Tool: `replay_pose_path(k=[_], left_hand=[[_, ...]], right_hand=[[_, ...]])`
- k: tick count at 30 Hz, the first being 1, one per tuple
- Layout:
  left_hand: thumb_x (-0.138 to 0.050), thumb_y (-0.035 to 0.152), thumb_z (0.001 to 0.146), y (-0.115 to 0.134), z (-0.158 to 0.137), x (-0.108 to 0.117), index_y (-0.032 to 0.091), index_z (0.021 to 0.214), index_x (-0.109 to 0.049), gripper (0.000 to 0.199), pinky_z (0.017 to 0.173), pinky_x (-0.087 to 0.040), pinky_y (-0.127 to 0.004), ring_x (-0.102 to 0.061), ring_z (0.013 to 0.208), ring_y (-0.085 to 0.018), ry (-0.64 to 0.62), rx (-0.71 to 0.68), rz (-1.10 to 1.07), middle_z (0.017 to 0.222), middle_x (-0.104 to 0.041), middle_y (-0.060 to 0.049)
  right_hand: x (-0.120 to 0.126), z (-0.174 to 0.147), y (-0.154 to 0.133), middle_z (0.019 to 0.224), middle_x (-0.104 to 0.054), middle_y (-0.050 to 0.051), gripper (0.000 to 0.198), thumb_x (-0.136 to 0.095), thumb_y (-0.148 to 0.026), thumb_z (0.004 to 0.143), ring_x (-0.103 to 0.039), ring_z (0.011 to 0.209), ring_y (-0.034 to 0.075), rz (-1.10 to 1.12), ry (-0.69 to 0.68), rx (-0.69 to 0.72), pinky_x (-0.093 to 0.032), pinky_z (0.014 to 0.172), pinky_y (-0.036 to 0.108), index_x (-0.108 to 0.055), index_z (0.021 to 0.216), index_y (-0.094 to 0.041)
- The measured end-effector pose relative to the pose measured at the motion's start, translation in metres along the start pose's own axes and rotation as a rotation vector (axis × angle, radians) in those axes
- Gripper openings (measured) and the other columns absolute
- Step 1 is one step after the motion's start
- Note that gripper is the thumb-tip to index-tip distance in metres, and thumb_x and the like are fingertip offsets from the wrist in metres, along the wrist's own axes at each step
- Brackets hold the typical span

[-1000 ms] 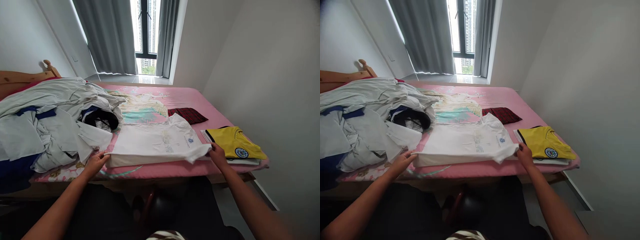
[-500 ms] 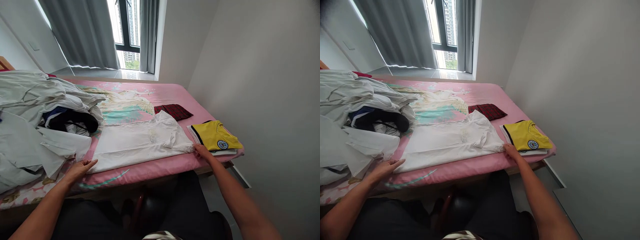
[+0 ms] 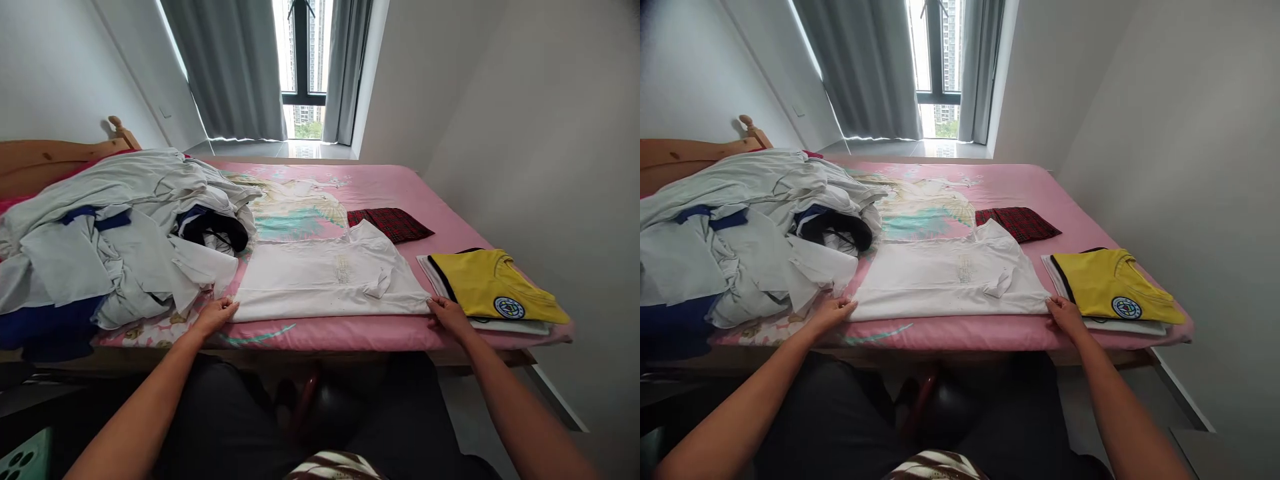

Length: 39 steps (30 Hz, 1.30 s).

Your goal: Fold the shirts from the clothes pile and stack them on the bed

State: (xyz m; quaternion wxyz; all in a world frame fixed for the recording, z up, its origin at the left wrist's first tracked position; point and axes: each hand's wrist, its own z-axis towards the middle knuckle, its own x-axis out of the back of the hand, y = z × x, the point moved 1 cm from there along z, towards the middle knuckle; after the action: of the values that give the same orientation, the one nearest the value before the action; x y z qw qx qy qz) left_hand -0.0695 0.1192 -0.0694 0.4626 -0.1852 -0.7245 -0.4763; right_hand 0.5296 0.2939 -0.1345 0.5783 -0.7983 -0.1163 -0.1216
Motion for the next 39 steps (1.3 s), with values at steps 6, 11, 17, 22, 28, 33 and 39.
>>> replay_pose_path(k=[6,11,17,22,28,33,39], left_hand=[[-0.046,0.053,0.076,-0.021,0.008,-0.013,0.019,0.074,-0.063,0.038,0.059,-0.037,-0.025,-0.059,0.068,-0.019,-0.136,0.007,0.179,0.063,-0.061,0.001],[-0.041,0.062,0.074,-0.019,0.008,-0.018,0.022,0.080,-0.062,0.046,0.063,-0.040,-0.031,-0.061,0.073,-0.026,-0.139,0.037,0.308,0.071,-0.063,-0.004],[-0.045,0.052,0.077,-0.021,0.007,-0.025,0.012,0.113,-0.055,0.054,0.081,-0.045,-0.040,-0.059,0.095,-0.031,0.108,-0.119,0.349,0.098,-0.063,-0.014],[-0.041,0.036,0.083,0.001,-0.008,-0.035,0.010,0.113,-0.056,0.042,0.098,-0.038,-0.043,-0.053,0.109,-0.031,0.404,-0.473,0.336,0.111,-0.059,-0.016],[-0.039,0.032,0.089,0.078,-0.047,-0.092,0.022,0.121,-0.055,0.037,0.108,-0.028,-0.043,-0.040,0.129,-0.025,0.179,-0.879,0.286,0.135,-0.050,-0.009],[-0.041,0.047,0.087,0.080,-0.049,-0.128,0.019,0.138,-0.038,0.059,0.108,-0.014,-0.061,-0.023,0.137,-0.033,0.099,-0.604,0.429,0.148,-0.030,-0.014],[-0.040,0.044,0.088,0.100,-0.044,-0.129,0.019,0.132,-0.045,0.050,0.107,-0.025,-0.053,-0.028,0.136,-0.030,0.147,-0.634,0.248,0.142,-0.040,-0.015]], right_hand=[[0.004,-0.020,0.003,0.056,-0.054,-0.004,0.026,-0.059,-0.037,0.072,-0.056,0.039,0.013,-0.103,-0.025,-0.079,-0.043,0.035,0.022,-0.055,0.088,-0.017],[-0.005,-0.025,0.003,0.060,-0.057,-0.002,0.028,-0.059,-0.041,0.074,-0.056,0.040,0.012,-0.164,0.079,-0.027,-0.041,0.036,0.019,-0.056,0.086,-0.016],[-0.011,-0.032,0.006,0.085,-0.063,0.005,0.025,-0.056,-0.032,0.075,-0.060,0.063,0.014,-0.353,0.337,0.110,-0.047,0.057,0.025,-0.056,0.095,-0.017],[-0.024,-0.058,-0.008,0.103,-0.058,0.011,0.023,-0.046,-0.022,0.080,-0.053,0.099,0.025,-0.634,0.555,0.452,-0.043,0.086,0.038,-0.057,0.100,-0.016],[-0.065,-0.078,-0.007,0.122,-0.055,0.009,0.032,-0.037,-0.027,0.091,-0.044,0.119,0.023,-0.748,0.269,0.857,-0.028,0.106,0.043,-0.055,0.115,-0.019],[-0.066,-0.067,0.030,0.143,-0.037,0.013,0.057,-0.043,-0.043,0.089,-0.028,0.134,0.028,-0.882,0.349,0.756,-0.021,0.109,0.050,-0.035,0.138,-0.015],[-0.069,-0.072,0.022,0.142,-0.039,0.010,0.048,-0.037,-0.036,0.093,-0.027,0.136,0.026,-0.801,0.383,0.792,-0.019,0.111,0.050,-0.039,0.136,-0.017]])
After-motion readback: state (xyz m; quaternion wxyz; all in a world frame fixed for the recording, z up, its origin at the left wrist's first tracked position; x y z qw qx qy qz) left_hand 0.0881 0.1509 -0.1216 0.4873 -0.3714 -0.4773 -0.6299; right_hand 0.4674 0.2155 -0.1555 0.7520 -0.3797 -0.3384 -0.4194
